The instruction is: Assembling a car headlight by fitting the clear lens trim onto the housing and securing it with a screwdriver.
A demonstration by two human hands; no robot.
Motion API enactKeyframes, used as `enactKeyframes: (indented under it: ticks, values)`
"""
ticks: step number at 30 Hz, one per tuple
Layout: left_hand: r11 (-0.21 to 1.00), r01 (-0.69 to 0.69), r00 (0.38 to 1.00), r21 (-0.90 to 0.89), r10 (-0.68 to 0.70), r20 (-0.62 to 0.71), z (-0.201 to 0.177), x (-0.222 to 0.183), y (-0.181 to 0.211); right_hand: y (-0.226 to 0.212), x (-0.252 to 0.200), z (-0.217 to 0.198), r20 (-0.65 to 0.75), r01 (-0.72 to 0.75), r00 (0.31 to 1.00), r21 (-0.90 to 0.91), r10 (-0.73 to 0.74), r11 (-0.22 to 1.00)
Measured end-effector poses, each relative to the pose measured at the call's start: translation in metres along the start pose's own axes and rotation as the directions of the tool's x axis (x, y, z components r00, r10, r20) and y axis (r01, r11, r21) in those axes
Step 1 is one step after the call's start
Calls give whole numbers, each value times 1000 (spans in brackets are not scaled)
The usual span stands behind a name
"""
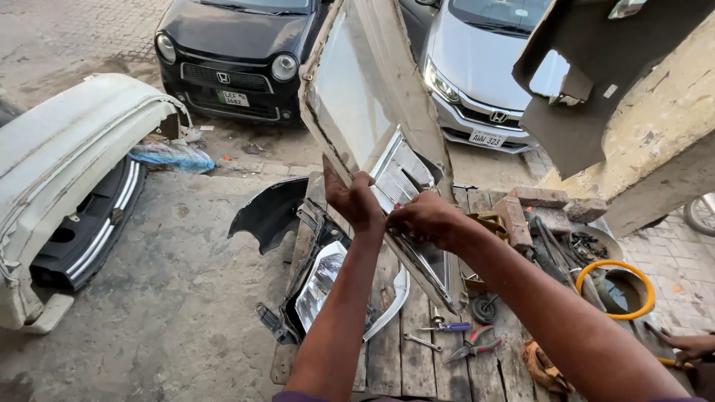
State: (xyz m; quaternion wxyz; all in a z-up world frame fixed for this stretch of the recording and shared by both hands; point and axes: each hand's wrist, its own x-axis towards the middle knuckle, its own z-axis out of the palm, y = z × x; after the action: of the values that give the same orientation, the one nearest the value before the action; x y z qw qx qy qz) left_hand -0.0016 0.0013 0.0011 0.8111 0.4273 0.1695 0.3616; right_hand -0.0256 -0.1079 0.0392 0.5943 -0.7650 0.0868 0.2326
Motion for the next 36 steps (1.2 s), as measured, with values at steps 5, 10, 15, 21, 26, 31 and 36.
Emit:
enactKeyframes:
  ticks: [5,10,15,21,26,31,36]
  values:
    - [1000,-8,1000,-5,8,-8,2,0,0,3,3,-2,11,-15,1000,20,14,1000]
    - [1000,-12,1000,-22,11,-10,0,3,-9,10,8,-3,-41,7,999,-16,-8,1000]
    - [995,-85,995,-48,82,-59,-4,3,4,30,1,-89,-187,230,959,70,-214,971]
    - [999,5,977,-39,-13,-212,-2,6,27,193,98,-180,-553,157,798,-195,-240,968]
    - [970,243,907,-17,-233,-352,1,31,3,348,214,-241,-756,-323,645,-143,107,935]
    - [973,191,939,128,-143,-312,-19,43,-11,308,168,-252,-689,-237,722,-324,-57,916]
    - [986,165,927,24,-147,-346,13,35,23,142,6,-172,-449,-4,866,-443,-219,897]
